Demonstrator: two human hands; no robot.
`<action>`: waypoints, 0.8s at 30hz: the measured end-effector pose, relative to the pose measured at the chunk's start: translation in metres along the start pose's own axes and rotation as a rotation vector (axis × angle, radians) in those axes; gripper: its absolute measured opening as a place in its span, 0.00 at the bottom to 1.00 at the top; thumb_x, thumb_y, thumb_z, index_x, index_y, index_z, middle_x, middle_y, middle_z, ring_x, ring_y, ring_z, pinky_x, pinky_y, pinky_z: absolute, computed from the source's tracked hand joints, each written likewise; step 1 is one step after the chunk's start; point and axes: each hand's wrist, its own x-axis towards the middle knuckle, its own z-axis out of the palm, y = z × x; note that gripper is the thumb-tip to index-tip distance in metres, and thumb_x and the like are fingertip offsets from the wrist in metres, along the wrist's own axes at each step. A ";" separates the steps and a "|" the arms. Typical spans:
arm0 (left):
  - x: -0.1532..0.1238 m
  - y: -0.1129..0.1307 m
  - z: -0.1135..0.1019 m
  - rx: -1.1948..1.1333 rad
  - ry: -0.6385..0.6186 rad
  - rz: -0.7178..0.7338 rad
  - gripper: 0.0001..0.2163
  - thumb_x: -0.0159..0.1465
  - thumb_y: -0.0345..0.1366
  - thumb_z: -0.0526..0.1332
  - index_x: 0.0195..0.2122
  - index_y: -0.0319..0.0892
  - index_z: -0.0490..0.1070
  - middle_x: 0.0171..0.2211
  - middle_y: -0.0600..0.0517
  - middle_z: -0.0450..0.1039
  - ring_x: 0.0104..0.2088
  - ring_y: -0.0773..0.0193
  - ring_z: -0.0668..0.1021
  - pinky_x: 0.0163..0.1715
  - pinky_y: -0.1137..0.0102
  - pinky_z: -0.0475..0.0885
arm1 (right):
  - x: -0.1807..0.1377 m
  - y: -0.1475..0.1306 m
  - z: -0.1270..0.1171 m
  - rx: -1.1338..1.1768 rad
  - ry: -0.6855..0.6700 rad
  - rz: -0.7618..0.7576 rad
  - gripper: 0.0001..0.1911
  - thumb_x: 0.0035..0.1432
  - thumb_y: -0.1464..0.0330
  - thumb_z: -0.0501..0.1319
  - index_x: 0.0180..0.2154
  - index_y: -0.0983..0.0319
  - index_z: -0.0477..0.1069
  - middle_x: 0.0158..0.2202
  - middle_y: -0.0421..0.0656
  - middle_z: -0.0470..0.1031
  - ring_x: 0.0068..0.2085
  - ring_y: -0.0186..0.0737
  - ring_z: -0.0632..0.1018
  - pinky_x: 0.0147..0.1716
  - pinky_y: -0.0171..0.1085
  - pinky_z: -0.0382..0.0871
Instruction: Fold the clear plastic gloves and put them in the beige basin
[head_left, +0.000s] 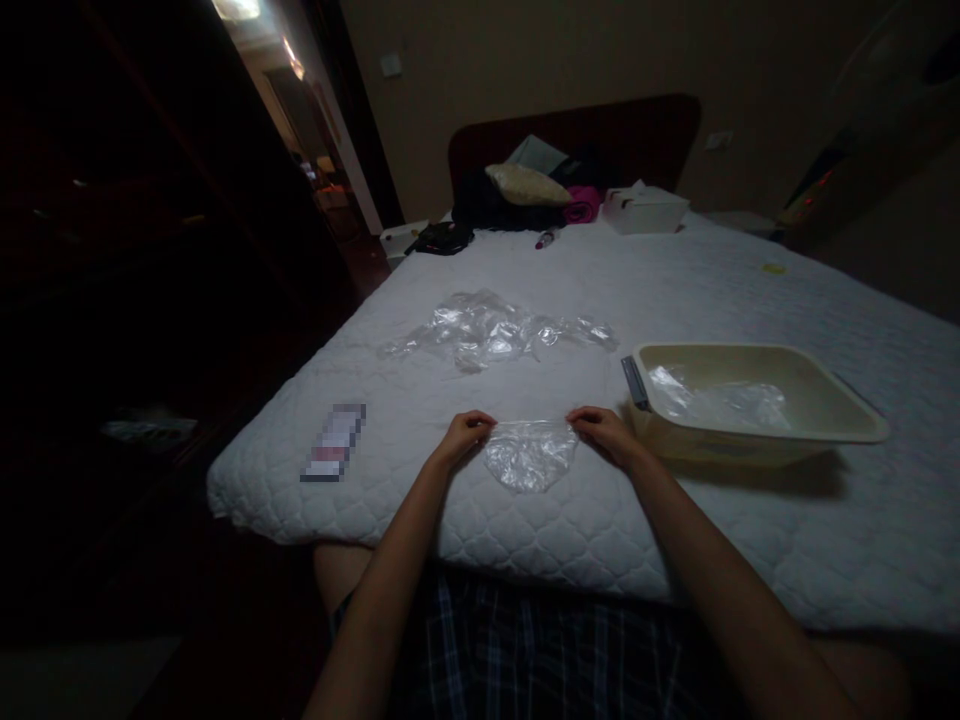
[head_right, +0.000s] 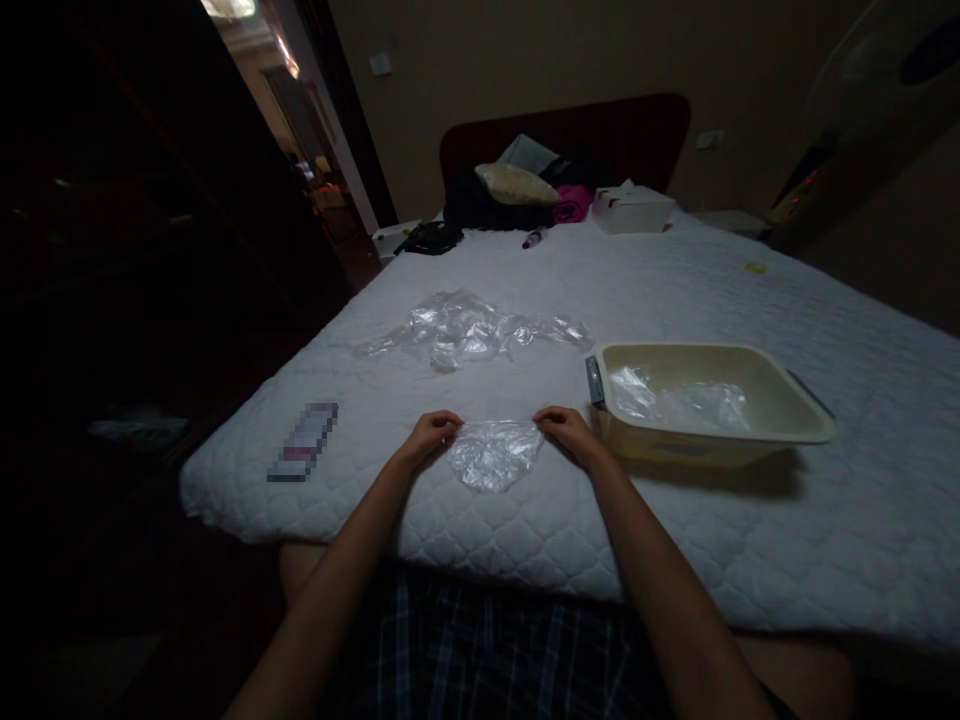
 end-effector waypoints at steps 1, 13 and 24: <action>0.000 0.000 0.000 0.000 -0.006 -0.001 0.10 0.46 0.37 0.62 0.29 0.38 0.71 0.17 0.57 0.64 0.17 0.74 0.65 0.16 0.78 0.54 | 0.000 0.000 0.000 -0.005 0.002 0.003 0.11 0.37 0.65 0.64 0.27 0.64 0.71 0.19 0.35 0.65 0.19 0.27 0.62 0.19 0.30 0.51; 0.000 -0.001 0.003 0.025 -0.010 0.084 0.14 0.43 0.35 0.66 0.30 0.36 0.69 0.26 0.53 0.68 0.21 0.74 0.68 0.20 0.78 0.60 | 0.001 0.005 0.005 -0.265 0.041 -0.195 0.12 0.41 0.63 0.63 0.29 0.64 0.71 0.26 0.40 0.72 0.28 0.35 0.70 0.29 0.34 0.62; -0.008 0.008 -0.004 -0.140 0.037 0.000 0.15 0.45 0.39 0.66 0.32 0.39 0.69 0.25 0.55 0.67 0.20 0.76 0.68 0.21 0.78 0.63 | -0.009 -0.007 0.005 -0.113 0.091 -0.109 0.16 0.41 0.61 0.65 0.32 0.63 0.71 0.31 0.43 0.73 0.31 0.35 0.72 0.29 0.33 0.65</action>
